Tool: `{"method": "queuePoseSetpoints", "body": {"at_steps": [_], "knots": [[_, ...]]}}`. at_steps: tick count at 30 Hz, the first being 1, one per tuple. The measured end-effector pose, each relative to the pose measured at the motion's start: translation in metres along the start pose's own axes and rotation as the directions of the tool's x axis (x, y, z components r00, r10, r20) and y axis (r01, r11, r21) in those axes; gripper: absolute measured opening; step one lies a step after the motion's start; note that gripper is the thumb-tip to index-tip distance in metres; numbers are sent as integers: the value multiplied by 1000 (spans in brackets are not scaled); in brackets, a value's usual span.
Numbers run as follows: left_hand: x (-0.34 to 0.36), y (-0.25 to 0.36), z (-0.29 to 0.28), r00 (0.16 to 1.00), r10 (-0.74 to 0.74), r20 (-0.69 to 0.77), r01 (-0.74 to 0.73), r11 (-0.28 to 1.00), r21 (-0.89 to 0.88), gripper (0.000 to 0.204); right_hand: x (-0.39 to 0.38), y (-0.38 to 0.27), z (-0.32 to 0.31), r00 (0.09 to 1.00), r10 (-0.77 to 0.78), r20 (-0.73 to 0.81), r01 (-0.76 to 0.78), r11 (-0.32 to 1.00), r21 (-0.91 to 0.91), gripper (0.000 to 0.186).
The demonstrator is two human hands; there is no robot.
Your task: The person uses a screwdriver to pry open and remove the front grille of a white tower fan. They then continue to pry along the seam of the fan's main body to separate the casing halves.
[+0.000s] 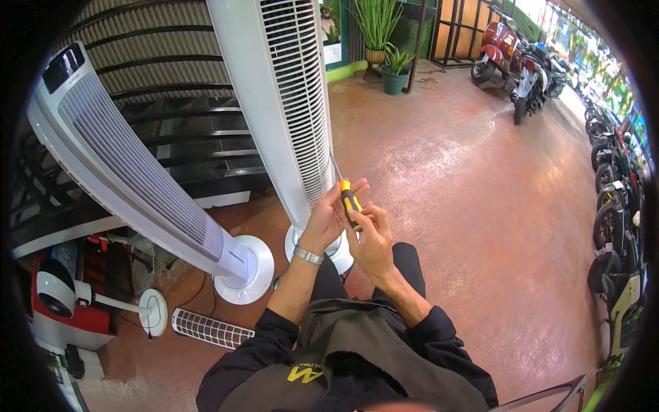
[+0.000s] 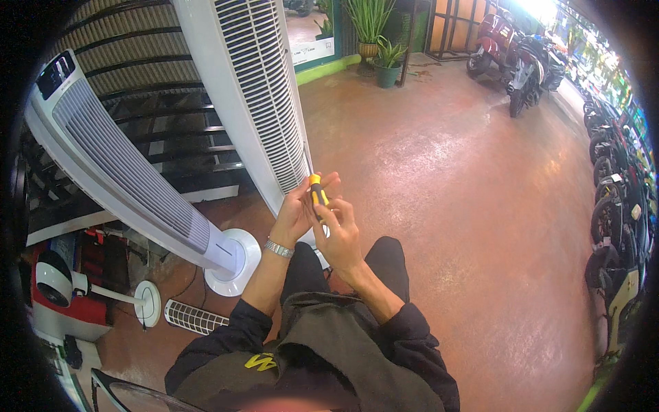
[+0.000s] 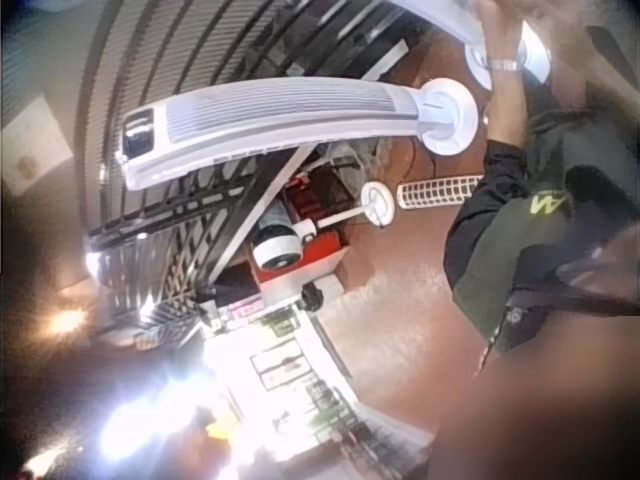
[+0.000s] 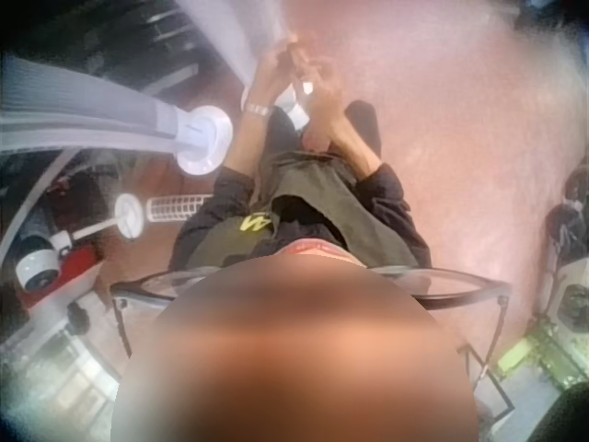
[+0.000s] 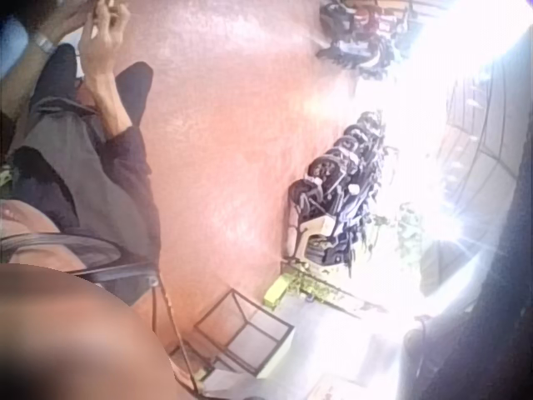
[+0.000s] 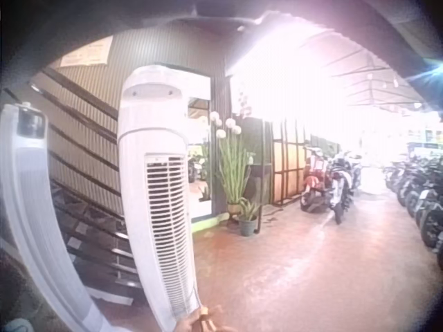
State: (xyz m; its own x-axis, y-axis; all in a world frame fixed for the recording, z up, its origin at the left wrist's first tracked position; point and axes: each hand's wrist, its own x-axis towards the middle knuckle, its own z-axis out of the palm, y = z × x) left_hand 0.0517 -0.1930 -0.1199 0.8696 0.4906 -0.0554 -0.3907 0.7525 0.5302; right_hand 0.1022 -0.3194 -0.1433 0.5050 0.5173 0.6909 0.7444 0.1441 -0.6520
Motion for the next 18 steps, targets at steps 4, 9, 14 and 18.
{"method": "queuePoseSetpoints", "body": {"at_steps": [4,9,14,18], "knots": [[9,10,-34,998,-7,62,-10,963,269,25,3,3,2,943,-333,17,332,933,-140,32],[8,2,-22,998,8,-56,-5,998,62,22,5,-21,-1,994,-33,-103,41,996,82,38],[5,-3,-13,1000,-15,-3,15,999,-28,30,3,-7,-1,998,53,43,-52,998,-20,33],[10,-3,-34,998,66,1,-65,989,136,32,2,16,0,933,-360,16,355,910,-216,30]]}}
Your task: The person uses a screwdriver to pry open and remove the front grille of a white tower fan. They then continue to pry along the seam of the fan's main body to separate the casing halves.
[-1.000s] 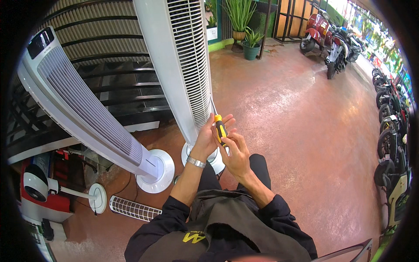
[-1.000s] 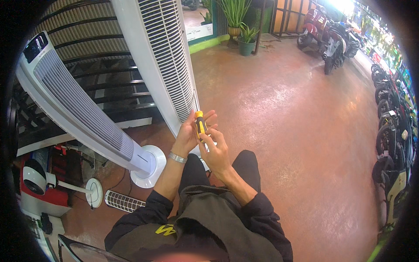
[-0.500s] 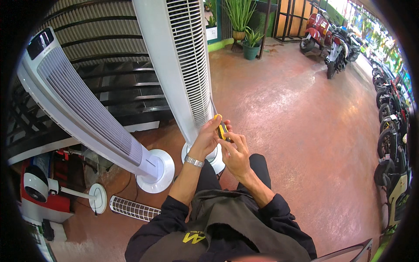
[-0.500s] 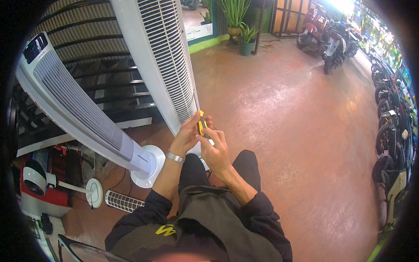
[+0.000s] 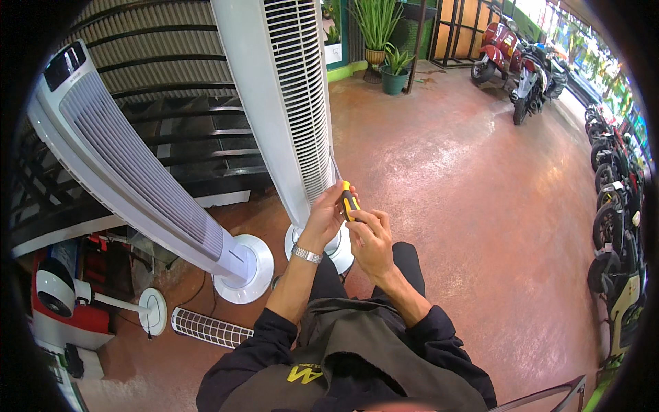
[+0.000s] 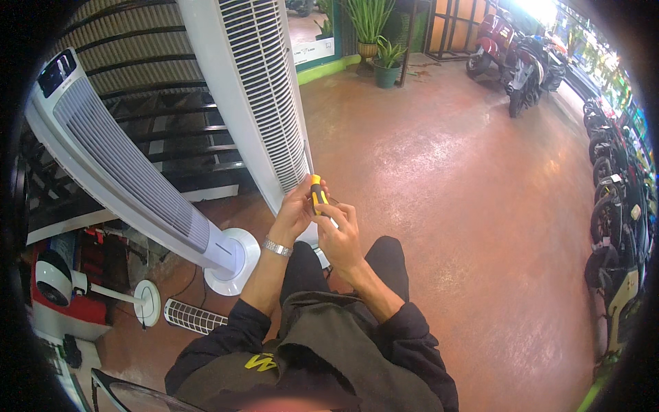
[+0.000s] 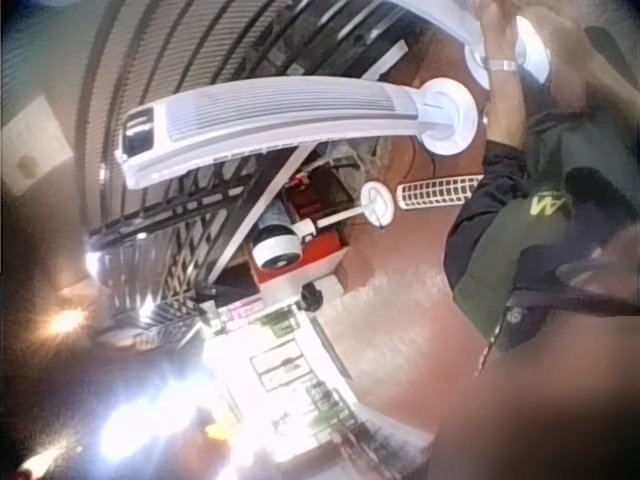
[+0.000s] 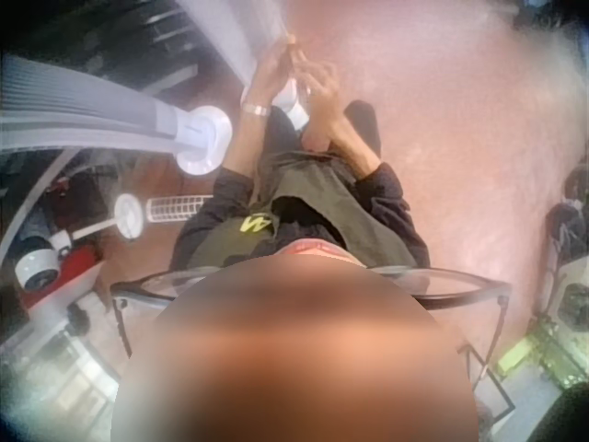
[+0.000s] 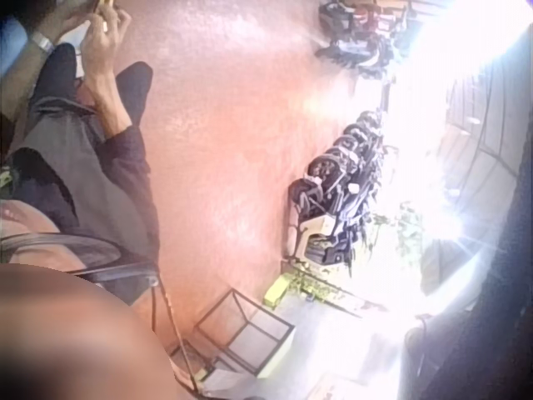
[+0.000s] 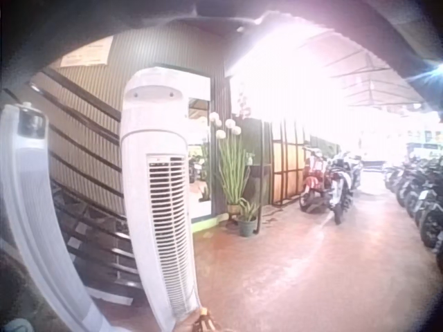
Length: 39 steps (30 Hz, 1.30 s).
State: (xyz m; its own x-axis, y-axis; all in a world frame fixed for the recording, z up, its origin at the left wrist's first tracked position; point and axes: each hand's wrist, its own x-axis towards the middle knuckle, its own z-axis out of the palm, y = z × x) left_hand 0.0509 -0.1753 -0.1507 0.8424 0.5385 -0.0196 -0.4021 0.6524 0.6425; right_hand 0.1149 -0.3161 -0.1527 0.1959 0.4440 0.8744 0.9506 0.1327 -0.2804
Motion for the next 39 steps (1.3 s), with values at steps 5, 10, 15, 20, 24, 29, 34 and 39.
{"method": "queuePoseSetpoints", "body": {"at_steps": [5,10,15,20,24,29,34,39], "knots": [[4,-2,8,999,17,-34,-19,999,-47,23,6,-20,-6,958,286,-9,-275,927,255,37],[-4,0,22,998,-61,16,63,983,-175,23,4,-22,-5,872,481,90,-487,838,247,34],[3,3,0,999,-44,27,41,995,94,25,-5,-3,-1,998,-49,37,51,997,-58,29],[-3,1,9,998,6,-60,-9,998,-63,27,7,-27,-4,948,318,6,-312,927,209,37],[-4,-2,16,998,-36,56,45,983,-176,28,3,-26,0,804,572,163,-593,744,309,38],[4,0,-5,999,10,35,-11,999,43,25,-7,2,2,999,-2,50,2,1000,-6,43],[4,-8,6,999,23,-46,-29,991,-134,24,0,-19,-4,949,311,46,-313,922,230,42],[-2,-1,18,992,-103,75,119,960,-255,27,-8,-12,1,936,346,72,-353,910,218,38]]}}
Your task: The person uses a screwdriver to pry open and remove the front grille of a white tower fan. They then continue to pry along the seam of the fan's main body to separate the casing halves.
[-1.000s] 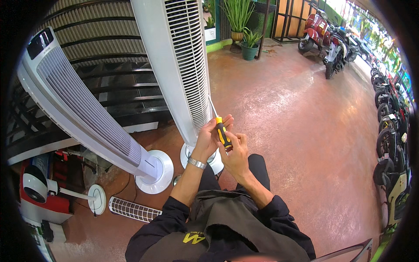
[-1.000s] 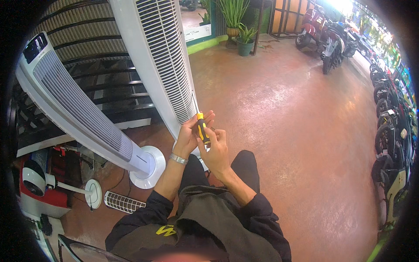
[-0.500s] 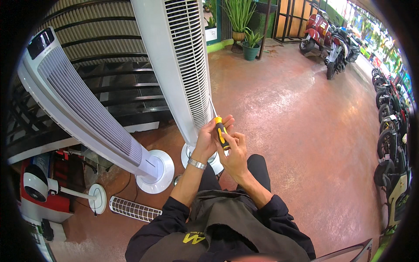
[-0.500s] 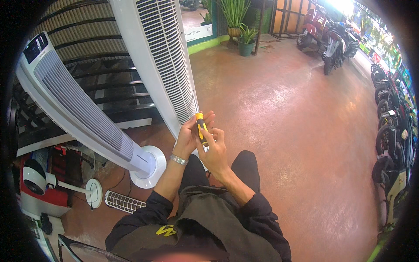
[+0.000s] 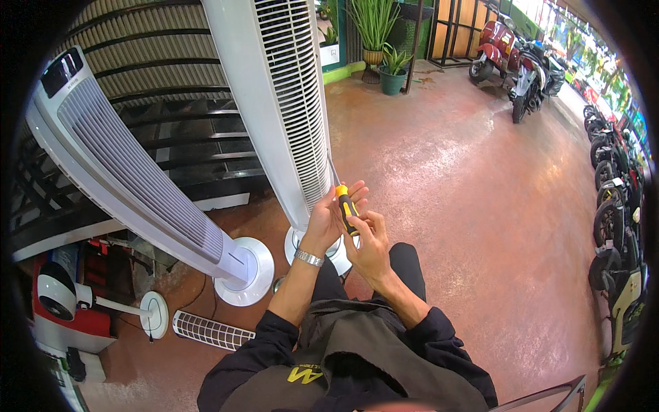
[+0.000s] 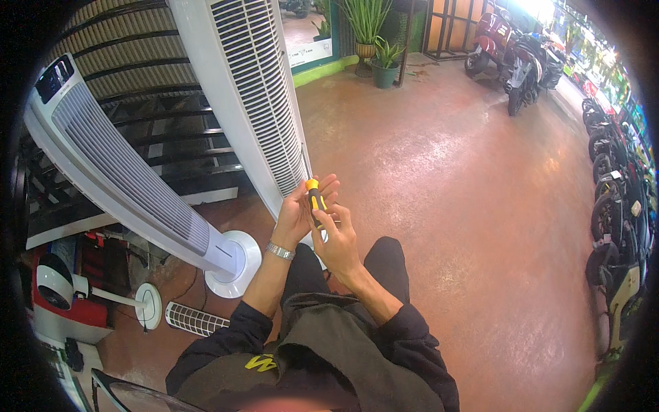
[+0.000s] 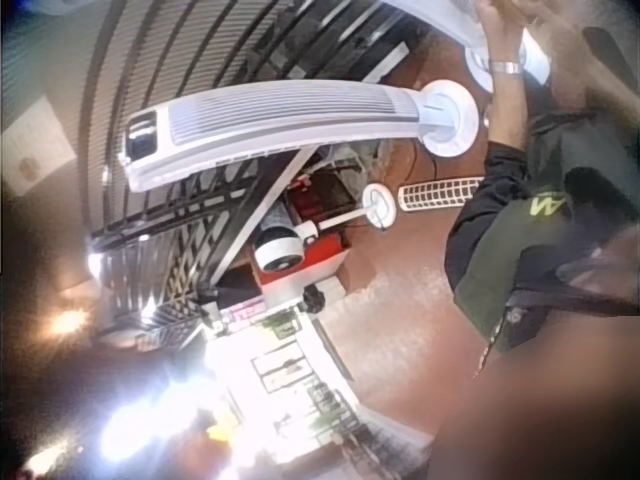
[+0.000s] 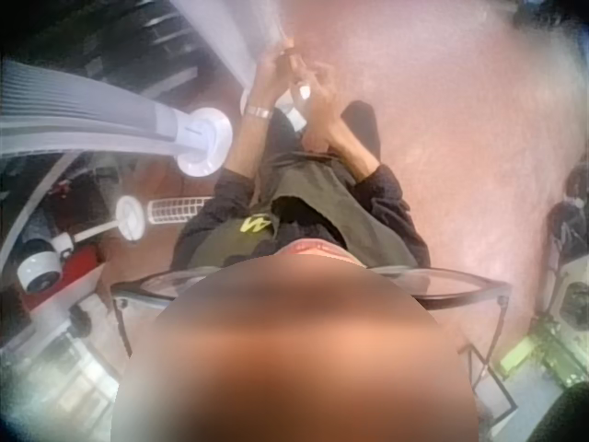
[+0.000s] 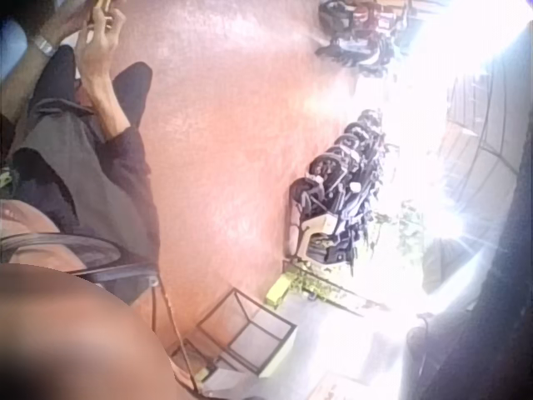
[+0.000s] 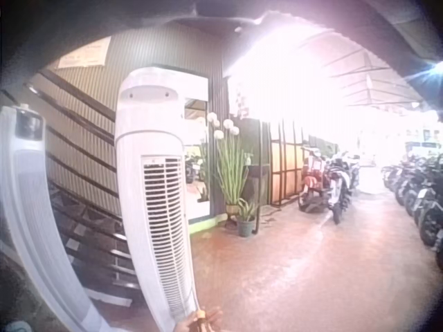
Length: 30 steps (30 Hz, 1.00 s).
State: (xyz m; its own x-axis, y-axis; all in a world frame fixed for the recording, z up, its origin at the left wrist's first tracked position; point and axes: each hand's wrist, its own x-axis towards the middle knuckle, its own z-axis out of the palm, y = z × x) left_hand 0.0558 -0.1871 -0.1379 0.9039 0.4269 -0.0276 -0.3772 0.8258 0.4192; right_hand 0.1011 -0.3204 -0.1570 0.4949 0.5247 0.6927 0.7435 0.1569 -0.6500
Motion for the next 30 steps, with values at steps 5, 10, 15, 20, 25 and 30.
{"method": "queuePoseSetpoints", "body": {"at_steps": [5,10,15,20,25,30], "knots": [[11,7,-30,989,144,-25,-124,916,381,31,4,7,-6,936,-339,96,352,901,-254,40],[0,3,-1,988,127,-93,-111,980,163,17,8,-19,-4,990,143,6,-143,989,46,41],[0,-1,-6,988,145,-47,-127,955,269,21,-1,4,-1,1000,-26,4,26,999,-45,41],[11,1,-23,978,181,-100,-129,913,388,18,0,8,-3,982,-185,21,186,970,-155,45],[2,-1,3,985,164,-55,-155,978,143,21,-2,-7,-2,963,270,20,-271,960,74,48],[4,5,-11,984,141,-112,-110,962,251,24,-1,6,-3,966,-258,-6,253,950,-185,38]]}}
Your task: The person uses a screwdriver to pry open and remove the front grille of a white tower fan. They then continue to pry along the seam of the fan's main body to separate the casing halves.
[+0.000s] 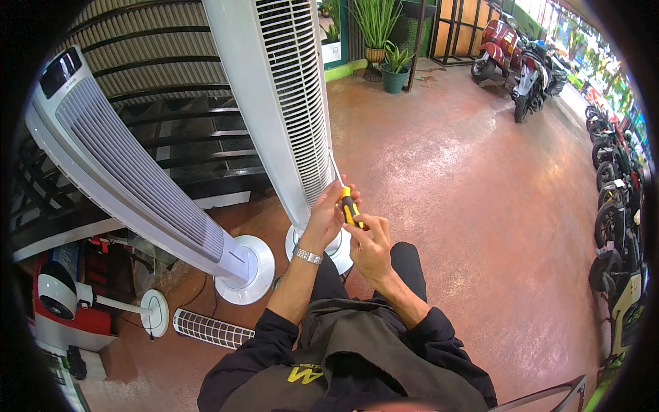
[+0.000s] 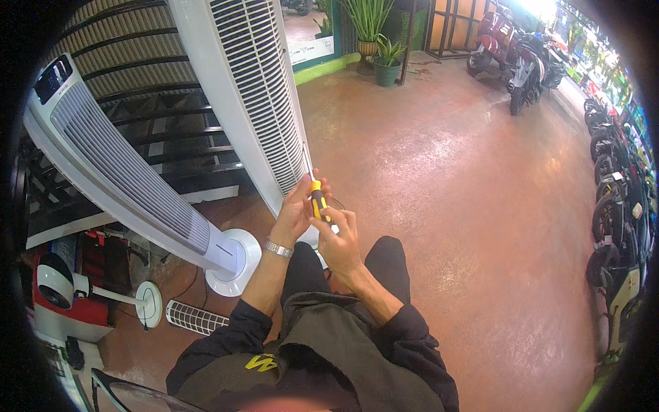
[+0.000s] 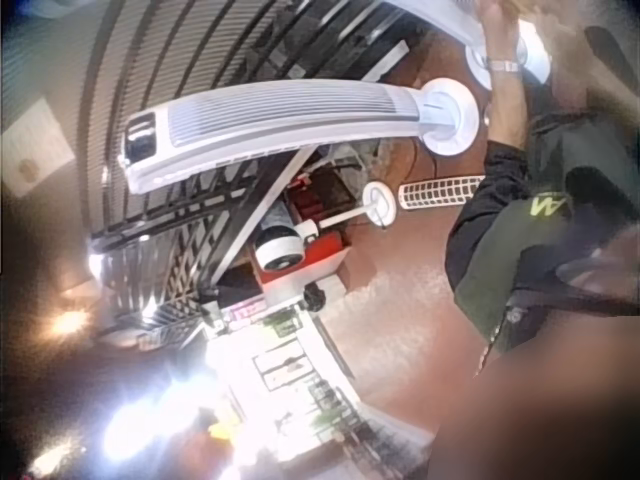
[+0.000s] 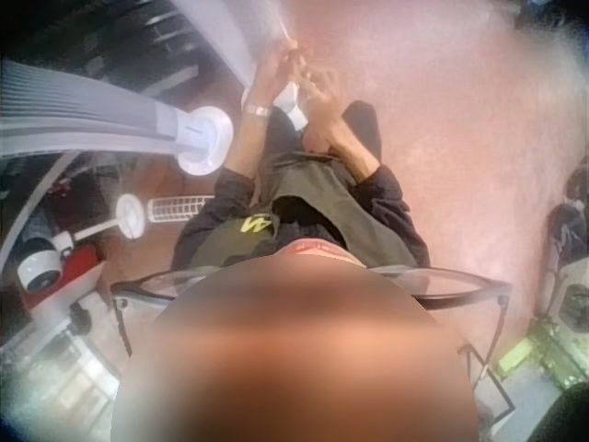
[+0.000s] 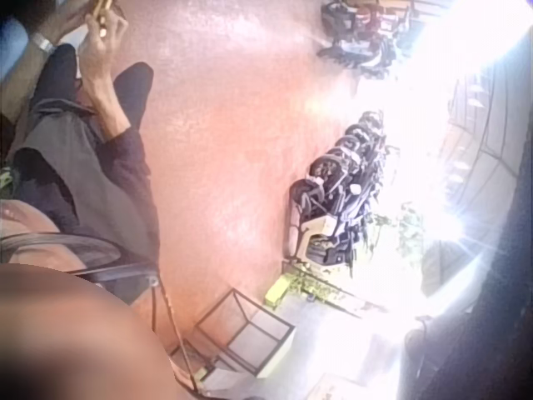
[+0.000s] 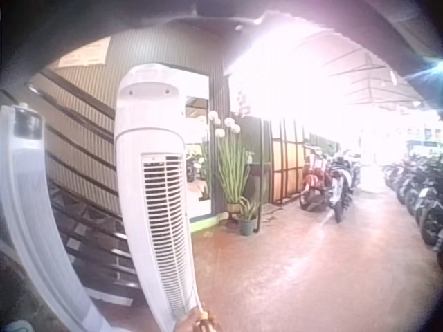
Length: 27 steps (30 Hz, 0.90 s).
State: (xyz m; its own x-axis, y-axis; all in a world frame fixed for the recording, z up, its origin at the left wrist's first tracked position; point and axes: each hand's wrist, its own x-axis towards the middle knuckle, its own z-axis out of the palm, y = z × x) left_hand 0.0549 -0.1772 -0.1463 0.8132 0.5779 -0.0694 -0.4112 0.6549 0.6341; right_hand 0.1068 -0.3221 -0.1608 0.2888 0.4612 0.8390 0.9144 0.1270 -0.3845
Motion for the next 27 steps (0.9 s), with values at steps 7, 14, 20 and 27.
{"method": "queuePoseSetpoints", "body": {"at_steps": [7,14,20,27], "knots": [[3,-3,5,996,84,31,-82,996,-47,28,9,-25,-4,927,374,19,-364,887,283,43],[1,5,0,999,-28,44,25,998,62,28,0,1,-1,998,54,-18,-53,997,62,33],[-2,-1,9,999,16,29,-17,998,60,27,10,-13,-9,997,70,-12,-69,993,92,35],[-4,0,5,992,-60,112,79,982,-171,37,4,-12,-6,944,326,46,-327,911,250,34]]}}
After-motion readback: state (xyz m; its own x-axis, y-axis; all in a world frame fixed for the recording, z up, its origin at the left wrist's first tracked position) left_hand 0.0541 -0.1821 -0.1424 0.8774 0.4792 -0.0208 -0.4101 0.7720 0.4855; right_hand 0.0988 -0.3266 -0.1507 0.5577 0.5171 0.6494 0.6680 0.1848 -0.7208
